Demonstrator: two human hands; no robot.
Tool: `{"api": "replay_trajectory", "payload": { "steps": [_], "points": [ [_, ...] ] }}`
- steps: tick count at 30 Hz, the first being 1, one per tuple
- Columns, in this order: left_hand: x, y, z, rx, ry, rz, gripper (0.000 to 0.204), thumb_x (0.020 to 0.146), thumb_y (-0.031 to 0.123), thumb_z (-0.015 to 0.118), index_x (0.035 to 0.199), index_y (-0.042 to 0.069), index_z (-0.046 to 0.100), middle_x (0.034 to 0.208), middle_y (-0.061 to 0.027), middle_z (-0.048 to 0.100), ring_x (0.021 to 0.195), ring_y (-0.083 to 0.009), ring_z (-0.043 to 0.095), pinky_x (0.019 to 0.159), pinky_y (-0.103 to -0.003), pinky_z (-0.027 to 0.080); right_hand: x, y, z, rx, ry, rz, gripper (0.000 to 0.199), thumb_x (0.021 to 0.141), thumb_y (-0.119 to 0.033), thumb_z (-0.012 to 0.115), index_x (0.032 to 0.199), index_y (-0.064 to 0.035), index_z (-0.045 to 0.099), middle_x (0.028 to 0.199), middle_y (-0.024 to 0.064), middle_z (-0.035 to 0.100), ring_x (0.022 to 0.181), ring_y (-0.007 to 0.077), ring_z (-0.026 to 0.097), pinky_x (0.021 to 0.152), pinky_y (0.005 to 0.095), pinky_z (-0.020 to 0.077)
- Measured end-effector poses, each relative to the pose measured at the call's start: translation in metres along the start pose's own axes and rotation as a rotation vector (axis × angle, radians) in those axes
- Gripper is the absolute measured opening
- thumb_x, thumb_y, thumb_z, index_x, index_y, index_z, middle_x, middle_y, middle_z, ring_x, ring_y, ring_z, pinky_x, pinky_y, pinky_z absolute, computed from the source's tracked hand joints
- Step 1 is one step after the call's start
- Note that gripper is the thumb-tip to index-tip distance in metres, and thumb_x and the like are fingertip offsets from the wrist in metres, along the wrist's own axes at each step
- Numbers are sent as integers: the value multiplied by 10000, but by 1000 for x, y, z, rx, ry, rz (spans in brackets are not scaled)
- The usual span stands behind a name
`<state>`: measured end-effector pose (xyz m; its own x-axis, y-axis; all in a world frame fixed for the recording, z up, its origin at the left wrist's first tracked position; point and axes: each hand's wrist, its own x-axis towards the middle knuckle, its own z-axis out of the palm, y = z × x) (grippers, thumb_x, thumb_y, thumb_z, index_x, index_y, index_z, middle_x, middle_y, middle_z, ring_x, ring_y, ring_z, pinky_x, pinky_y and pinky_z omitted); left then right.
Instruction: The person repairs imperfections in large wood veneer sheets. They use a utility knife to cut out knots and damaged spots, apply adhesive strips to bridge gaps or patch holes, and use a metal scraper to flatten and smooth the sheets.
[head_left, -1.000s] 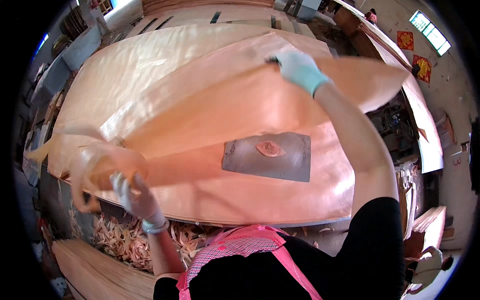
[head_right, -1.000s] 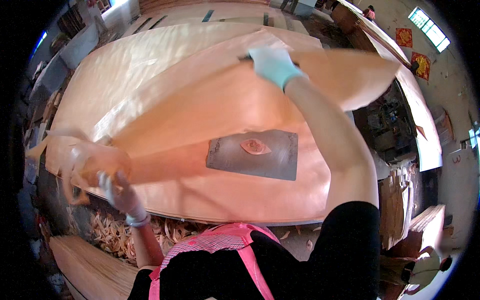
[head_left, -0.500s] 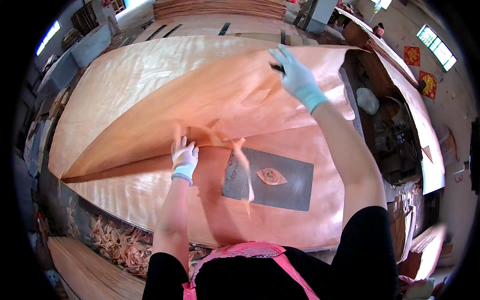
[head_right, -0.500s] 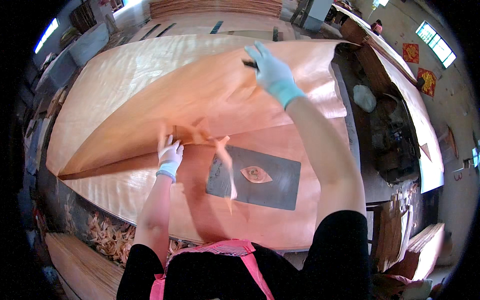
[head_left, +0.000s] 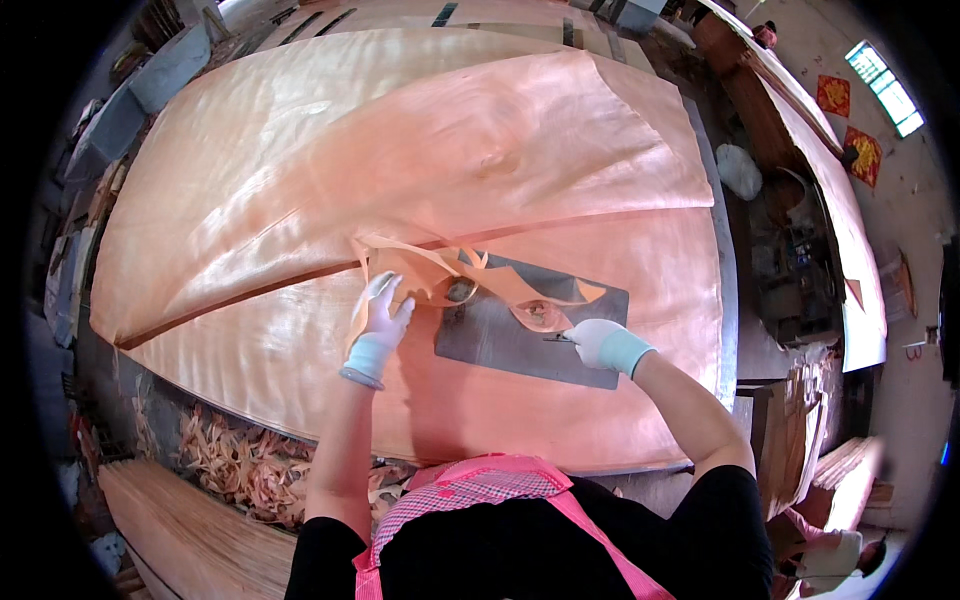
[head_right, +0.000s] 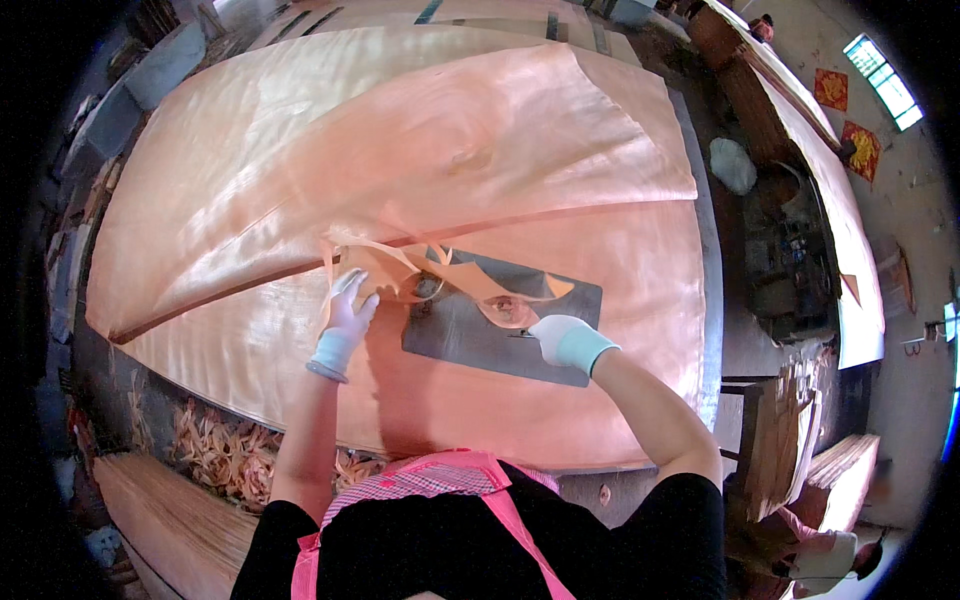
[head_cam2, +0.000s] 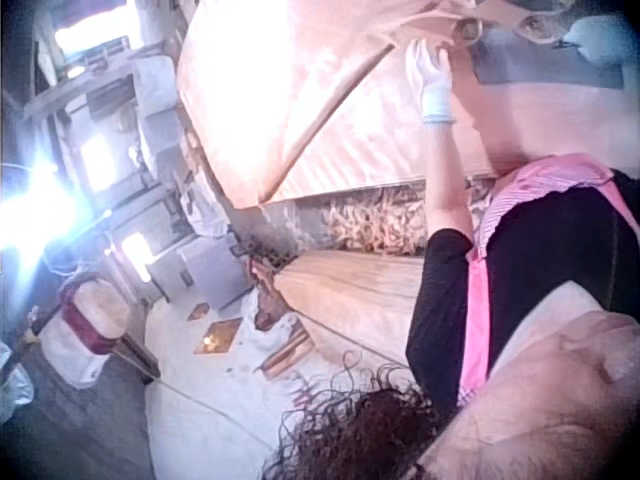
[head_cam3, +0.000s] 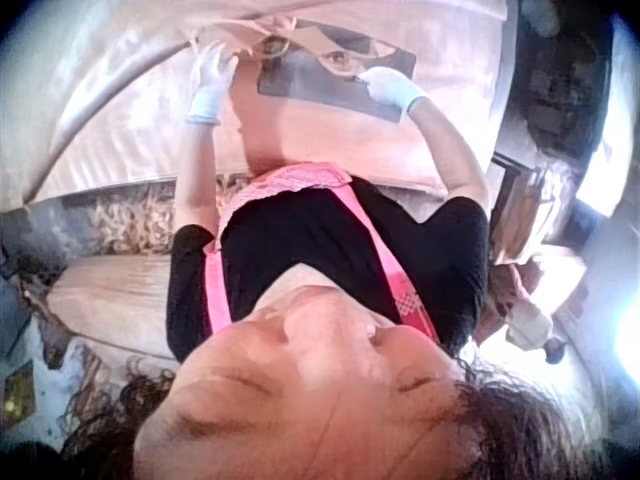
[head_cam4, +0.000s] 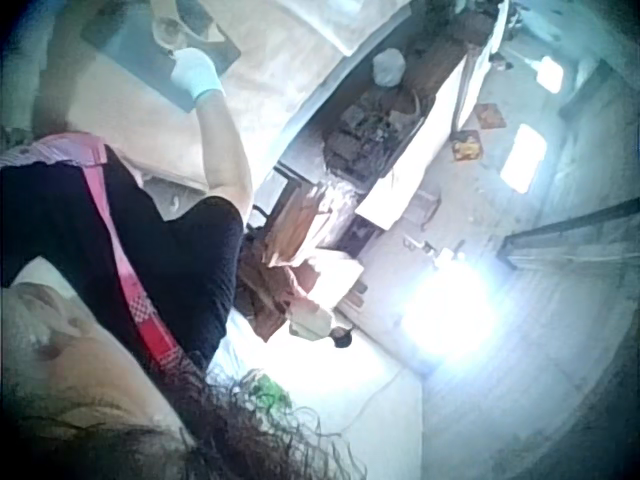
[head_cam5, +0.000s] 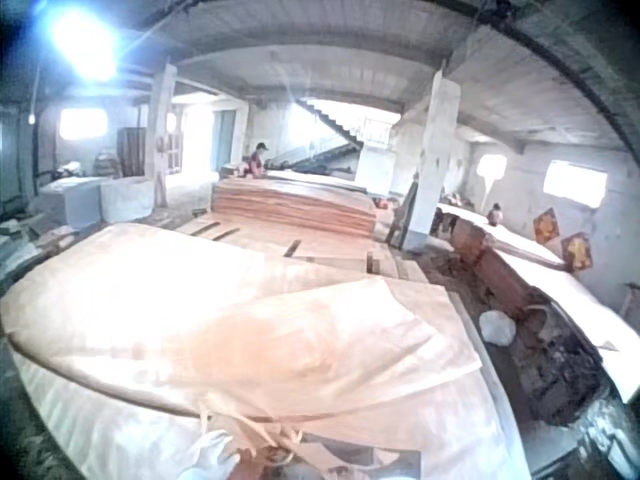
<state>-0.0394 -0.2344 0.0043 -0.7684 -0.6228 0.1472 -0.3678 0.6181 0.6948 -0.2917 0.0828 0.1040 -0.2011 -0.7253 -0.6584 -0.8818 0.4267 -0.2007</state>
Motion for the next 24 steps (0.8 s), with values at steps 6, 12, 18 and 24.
{"api": "replay_trajectory", "payload": {
  "steps": [6,12,18,24],
  "points": [
    [-7,71,-3,-1139,-273,-636,444,1011,371,561,1278,17,580,1144,-111,688,842,-166,695,650,-220,513,9,10,29,-70,302,243,293,857,-86,527,1102,-31,679,1026,204,702,944,361,688,776,470,556],
    [-59,90,-9,-1301,-566,-710,356,1037,344,511,1157,31,629,972,-90,718,720,-141,678,565,-209,481,-94,-34,17,-326,-362,49,233,880,-240,597,990,-97,745,1018,165,721,883,350,702,786,423,564],
    [-131,111,28,-934,-653,-624,293,1024,260,548,1103,1,662,918,-85,725,740,-130,689,629,-231,513,-112,23,95,442,204,534,310,901,-325,576,1017,-85,734,963,230,690,863,422,658,762,457,526],
    [-195,129,49,-170,-417,335,286,841,162,692,1107,57,665,1071,-131,672,998,-349,636,853,-444,518,-91,39,172,479,679,628,385,909,-332,557,1112,-22,660,984,266,671,925,434,639,782,459,507]
  ]
}}
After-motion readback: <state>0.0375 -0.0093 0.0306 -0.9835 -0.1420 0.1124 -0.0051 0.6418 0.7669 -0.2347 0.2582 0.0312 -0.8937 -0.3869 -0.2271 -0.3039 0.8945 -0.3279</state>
